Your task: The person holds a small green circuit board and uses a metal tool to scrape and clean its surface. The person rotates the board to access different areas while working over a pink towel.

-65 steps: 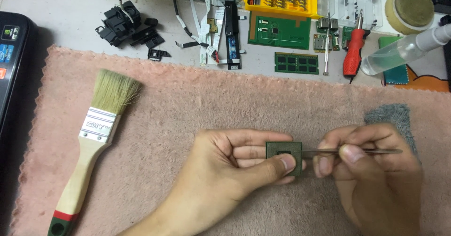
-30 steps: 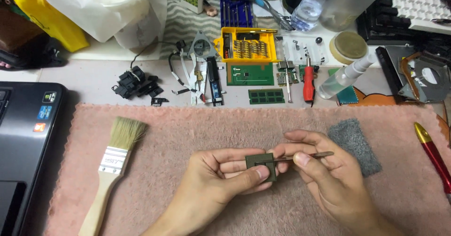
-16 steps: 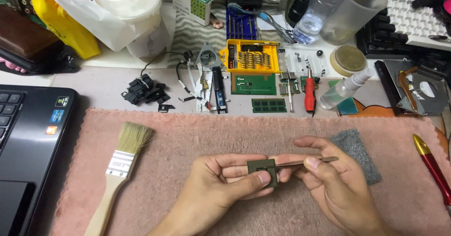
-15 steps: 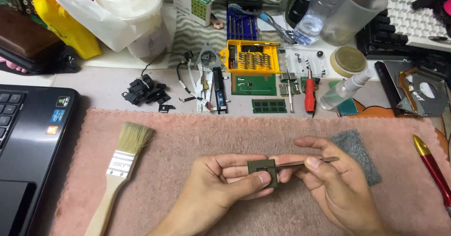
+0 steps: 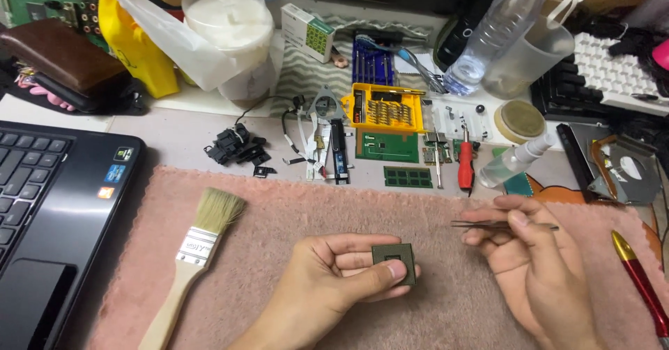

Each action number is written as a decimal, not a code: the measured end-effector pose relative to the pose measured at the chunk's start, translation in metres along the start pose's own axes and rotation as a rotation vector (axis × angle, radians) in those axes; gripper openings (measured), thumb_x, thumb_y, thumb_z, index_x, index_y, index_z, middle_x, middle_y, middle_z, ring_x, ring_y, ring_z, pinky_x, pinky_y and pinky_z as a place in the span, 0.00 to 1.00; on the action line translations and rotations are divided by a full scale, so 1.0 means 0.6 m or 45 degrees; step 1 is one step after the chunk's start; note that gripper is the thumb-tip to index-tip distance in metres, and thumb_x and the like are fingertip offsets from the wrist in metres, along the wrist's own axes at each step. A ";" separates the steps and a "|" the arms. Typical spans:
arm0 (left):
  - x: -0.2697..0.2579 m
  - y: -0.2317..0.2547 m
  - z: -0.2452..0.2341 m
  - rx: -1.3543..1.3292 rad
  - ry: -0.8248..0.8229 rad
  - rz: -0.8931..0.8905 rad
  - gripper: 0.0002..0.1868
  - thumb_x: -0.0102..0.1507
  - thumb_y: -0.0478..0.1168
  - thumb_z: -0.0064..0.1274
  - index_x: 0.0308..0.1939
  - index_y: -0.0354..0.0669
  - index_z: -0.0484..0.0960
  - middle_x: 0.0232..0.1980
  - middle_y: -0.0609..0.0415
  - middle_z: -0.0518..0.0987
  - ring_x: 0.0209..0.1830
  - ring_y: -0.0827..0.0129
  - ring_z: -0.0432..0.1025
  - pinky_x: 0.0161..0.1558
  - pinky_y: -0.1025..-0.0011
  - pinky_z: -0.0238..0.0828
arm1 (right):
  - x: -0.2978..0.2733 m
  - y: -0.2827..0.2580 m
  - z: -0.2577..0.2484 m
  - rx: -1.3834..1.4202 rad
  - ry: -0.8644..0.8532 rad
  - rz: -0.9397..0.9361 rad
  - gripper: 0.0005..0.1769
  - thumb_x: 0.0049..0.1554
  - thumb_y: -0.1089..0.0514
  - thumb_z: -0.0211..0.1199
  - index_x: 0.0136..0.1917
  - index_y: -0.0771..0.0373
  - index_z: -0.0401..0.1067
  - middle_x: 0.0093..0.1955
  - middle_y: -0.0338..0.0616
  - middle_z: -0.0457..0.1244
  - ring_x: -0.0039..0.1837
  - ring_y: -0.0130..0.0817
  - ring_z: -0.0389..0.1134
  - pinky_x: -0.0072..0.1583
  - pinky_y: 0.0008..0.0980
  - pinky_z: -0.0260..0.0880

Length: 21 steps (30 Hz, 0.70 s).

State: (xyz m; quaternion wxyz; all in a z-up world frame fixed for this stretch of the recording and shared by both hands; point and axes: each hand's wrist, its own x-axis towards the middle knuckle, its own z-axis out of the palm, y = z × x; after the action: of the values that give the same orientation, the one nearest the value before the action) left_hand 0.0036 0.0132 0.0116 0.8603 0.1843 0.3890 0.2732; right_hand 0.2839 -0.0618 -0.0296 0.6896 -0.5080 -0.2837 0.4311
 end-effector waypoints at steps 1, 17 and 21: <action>0.000 0.000 0.000 -0.004 0.000 0.004 0.24 0.59 0.19 0.68 0.61 0.14 0.91 0.51 0.21 0.93 0.50 0.42 0.89 0.58 0.48 0.93 | -0.002 -0.002 0.003 -0.002 -0.005 0.000 0.13 0.75 0.62 0.51 0.67 0.70 0.70 0.60 0.80 0.74 0.54 0.62 0.74 0.62 0.51 0.76; -0.004 0.008 0.002 -0.070 -0.066 -0.013 0.25 0.62 0.21 0.66 0.64 0.17 0.88 0.55 0.22 0.92 0.55 0.39 0.89 0.58 0.53 0.91 | -0.019 -0.001 0.038 -0.255 0.072 0.141 0.10 0.68 0.76 0.59 0.62 0.81 0.73 0.58 0.75 0.73 0.58 0.59 0.78 0.70 0.46 0.78; -0.001 0.008 0.000 -0.073 -0.066 0.026 0.22 0.63 0.22 0.66 0.63 0.18 0.89 0.57 0.22 0.92 0.55 0.37 0.89 0.59 0.53 0.91 | -0.020 0.006 0.031 -0.250 0.067 0.080 0.10 0.68 0.75 0.60 0.62 0.78 0.74 0.52 0.76 0.74 0.58 0.58 0.79 0.71 0.47 0.79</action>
State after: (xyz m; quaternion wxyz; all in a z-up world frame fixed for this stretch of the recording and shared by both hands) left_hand 0.0016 0.0163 0.0145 0.8722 0.1705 0.3565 0.2882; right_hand 0.2620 -0.0636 -0.0262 0.6299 -0.5928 -0.2903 0.4092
